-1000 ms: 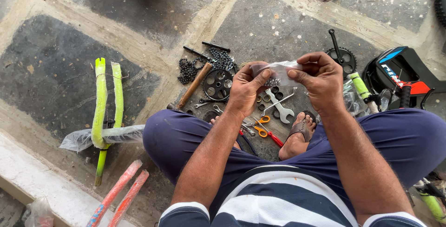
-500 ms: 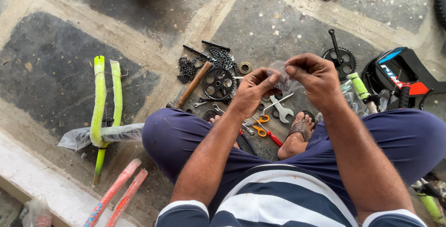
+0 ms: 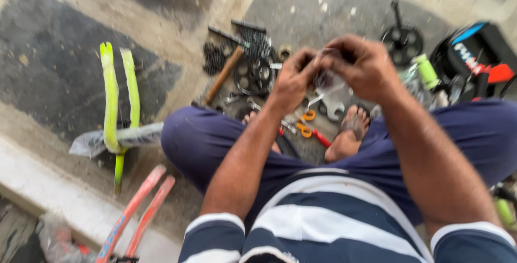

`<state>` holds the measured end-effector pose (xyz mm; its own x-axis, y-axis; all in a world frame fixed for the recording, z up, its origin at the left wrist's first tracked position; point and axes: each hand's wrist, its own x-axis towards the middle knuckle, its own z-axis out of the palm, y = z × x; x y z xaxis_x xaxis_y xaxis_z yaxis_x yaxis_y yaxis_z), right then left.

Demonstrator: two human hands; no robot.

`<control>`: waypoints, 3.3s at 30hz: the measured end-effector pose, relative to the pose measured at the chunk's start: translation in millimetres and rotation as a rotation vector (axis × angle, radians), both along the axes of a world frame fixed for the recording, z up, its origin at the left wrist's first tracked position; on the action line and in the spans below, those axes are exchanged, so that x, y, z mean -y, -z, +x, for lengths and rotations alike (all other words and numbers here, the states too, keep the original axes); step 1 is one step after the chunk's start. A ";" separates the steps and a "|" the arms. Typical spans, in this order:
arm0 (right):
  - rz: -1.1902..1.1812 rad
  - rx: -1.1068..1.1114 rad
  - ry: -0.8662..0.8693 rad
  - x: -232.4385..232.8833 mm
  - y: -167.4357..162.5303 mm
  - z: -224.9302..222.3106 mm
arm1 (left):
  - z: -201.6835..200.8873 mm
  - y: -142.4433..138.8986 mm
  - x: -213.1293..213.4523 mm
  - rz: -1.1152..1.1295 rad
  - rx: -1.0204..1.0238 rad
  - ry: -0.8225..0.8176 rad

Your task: The person sits on the ground and handles a bicycle fork, applying grease to its inner tube. They then pick up a small plastic bag, open it, and pour ball bearings into a bicycle hub. The person proceeds to insert the bearings into the hub by hand.

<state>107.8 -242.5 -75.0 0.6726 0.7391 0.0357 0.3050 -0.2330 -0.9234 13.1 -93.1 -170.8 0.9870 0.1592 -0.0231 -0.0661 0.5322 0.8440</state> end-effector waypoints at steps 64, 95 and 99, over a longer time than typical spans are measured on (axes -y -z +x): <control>-0.990 0.135 -0.314 -23.1 158.8 -57.9 | 8.5 27.1 -44.1 -0.331 -0.143 -0.629; -0.998 0.241 -0.696 -16.6 204.6 -84.5 | -1.3 9.2 -43.1 -0.260 -0.146 -0.602; -1.093 0.134 -0.693 -23.6 175.1 -86.2 | 0.6 14.2 -46.8 -0.282 -0.129 -0.607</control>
<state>21.6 -218.9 -250.1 0.1796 0.6183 -0.7651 0.7387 -0.5984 -0.3101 13.7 -46.4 -185.0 0.7111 0.6547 -0.2562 -0.3309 0.6332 0.6996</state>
